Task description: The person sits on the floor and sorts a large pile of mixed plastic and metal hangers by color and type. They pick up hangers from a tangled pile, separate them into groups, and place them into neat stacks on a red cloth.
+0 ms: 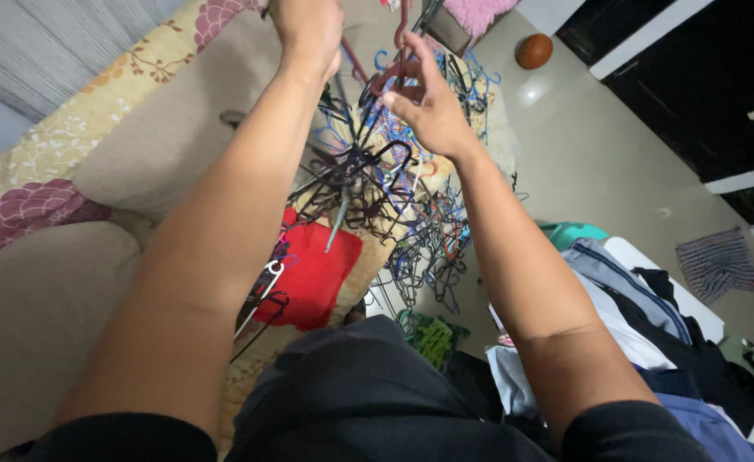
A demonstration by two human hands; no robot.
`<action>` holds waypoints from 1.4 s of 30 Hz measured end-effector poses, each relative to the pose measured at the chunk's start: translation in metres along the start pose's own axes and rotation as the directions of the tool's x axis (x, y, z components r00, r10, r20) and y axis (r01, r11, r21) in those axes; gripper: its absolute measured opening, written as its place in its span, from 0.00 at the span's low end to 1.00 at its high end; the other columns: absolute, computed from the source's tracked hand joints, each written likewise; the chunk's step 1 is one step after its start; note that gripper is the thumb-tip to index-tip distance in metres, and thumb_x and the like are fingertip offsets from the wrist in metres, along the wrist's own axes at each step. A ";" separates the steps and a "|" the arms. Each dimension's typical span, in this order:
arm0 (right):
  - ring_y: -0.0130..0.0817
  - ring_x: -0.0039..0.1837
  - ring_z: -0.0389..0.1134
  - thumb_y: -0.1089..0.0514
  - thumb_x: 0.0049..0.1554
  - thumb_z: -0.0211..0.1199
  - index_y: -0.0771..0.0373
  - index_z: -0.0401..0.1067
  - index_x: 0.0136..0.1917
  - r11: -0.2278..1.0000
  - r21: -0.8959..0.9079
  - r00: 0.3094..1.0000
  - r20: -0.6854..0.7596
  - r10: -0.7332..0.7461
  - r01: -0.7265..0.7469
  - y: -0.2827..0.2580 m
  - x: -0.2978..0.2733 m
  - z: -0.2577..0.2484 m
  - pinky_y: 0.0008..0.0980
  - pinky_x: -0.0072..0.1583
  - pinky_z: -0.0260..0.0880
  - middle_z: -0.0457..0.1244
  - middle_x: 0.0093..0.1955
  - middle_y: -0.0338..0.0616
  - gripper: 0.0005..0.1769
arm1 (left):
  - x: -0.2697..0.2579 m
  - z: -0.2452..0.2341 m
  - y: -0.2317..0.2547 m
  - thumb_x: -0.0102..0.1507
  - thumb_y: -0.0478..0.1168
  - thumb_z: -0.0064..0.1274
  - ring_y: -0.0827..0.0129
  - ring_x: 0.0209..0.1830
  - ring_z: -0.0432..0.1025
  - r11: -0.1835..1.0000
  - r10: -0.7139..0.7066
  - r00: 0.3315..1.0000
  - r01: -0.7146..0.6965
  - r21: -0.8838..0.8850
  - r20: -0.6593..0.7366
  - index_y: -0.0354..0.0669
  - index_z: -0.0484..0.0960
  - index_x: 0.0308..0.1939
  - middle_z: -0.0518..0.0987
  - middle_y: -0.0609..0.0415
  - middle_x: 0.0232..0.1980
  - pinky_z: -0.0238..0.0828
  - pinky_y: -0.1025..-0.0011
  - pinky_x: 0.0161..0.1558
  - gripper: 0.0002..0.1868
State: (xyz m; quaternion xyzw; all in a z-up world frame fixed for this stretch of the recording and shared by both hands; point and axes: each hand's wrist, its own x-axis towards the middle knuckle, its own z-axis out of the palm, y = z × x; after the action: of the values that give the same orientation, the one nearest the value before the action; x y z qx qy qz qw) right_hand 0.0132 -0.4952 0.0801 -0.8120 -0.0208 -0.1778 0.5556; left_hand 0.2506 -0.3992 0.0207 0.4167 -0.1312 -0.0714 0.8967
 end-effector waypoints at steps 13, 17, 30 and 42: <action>0.33 0.40 0.77 0.55 0.67 0.53 0.62 0.63 0.52 0.919 0.280 0.946 -0.089 0.313 -0.278 0.007 0.039 0.018 0.32 0.42 0.80 0.66 0.42 0.43 0.08 | -0.166 0.016 0.068 0.63 0.38 0.63 0.51 0.59 0.72 0.570 0.293 0.922 -0.381 0.728 0.252 0.38 0.65 0.71 0.73 0.39 0.63 0.72 0.58 0.59 0.35; 0.31 0.43 0.75 0.56 0.70 0.53 0.64 0.64 0.53 0.946 0.220 0.970 0.023 0.240 -0.239 0.009 0.044 0.016 0.31 0.43 0.79 0.67 0.42 0.44 0.08 | -0.156 0.005 0.071 0.58 0.37 0.65 0.46 0.54 0.73 0.524 0.110 0.918 -0.379 0.763 0.381 0.36 0.75 0.55 0.76 0.38 0.54 0.71 0.57 0.54 0.24; 0.35 0.39 0.74 0.57 0.69 0.54 0.62 0.64 0.54 0.956 -0.220 0.962 -0.233 0.140 -0.192 0.013 0.043 0.004 0.33 0.41 0.78 0.66 0.44 0.47 0.06 | -0.175 -0.018 0.084 0.65 0.40 0.56 0.43 0.40 0.75 0.443 0.168 0.933 -0.361 0.821 0.319 0.36 0.82 0.38 0.81 0.40 0.38 0.70 0.51 0.43 0.09; 0.34 0.41 0.74 0.54 0.72 0.48 0.63 0.63 0.54 0.928 0.101 0.933 -0.011 0.361 -0.358 -0.052 -0.017 -0.068 0.31 0.41 0.78 0.67 0.50 0.44 0.11 | -0.064 -0.193 0.000 0.58 0.46 0.58 0.48 0.56 0.74 0.304 -0.124 0.909 0.416 0.857 -0.397 0.28 0.77 0.56 0.77 0.33 0.56 0.71 0.58 0.57 0.29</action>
State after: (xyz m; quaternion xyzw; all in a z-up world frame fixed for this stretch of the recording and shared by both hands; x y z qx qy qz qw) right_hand -0.0328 -0.5347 0.1428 -0.7712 0.1276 -0.0839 0.6180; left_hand 0.2466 -0.2433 -0.1103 0.8702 0.0414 -0.0808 0.4843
